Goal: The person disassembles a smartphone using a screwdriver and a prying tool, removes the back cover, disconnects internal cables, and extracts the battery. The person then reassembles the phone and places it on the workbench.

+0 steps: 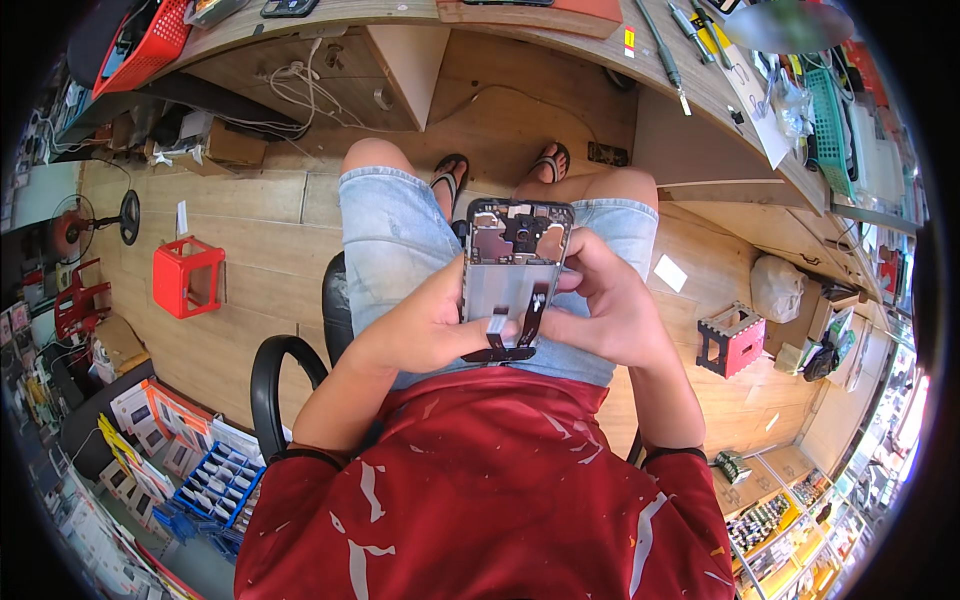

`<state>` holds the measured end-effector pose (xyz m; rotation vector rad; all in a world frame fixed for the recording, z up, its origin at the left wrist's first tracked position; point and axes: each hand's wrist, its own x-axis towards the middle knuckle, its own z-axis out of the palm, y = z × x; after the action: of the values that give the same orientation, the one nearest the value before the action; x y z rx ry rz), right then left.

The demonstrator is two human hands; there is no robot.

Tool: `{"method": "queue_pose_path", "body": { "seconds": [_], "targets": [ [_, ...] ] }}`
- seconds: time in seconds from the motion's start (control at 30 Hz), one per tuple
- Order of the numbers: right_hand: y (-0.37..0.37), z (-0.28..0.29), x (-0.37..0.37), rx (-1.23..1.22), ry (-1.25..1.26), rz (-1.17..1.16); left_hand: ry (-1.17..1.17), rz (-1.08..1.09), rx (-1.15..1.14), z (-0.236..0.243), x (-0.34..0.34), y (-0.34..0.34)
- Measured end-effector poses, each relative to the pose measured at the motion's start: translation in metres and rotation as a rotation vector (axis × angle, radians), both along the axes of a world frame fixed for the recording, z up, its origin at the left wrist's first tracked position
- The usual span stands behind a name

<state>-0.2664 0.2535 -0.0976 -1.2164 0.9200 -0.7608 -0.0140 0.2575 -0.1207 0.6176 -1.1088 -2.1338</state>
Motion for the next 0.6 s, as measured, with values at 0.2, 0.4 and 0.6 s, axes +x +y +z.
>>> {"method": "queue_pose_path", "body": {
  "seconds": [0.2,0.4,0.6],
  "targets": [
    [0.0,0.013,0.002,0.146,0.085,0.082,-0.038,0.083,0.045,0.011,0.0,-0.006],
    [0.003,-0.006,-0.003,0.319,-0.059,0.028,0.019,0.128,0.03,0.012,-0.007,-0.005],
    [-0.001,0.004,0.015,0.305,-0.217,-0.093,-0.089,0.279,0.036,0.007,-0.009,0.001]
  ]
}}
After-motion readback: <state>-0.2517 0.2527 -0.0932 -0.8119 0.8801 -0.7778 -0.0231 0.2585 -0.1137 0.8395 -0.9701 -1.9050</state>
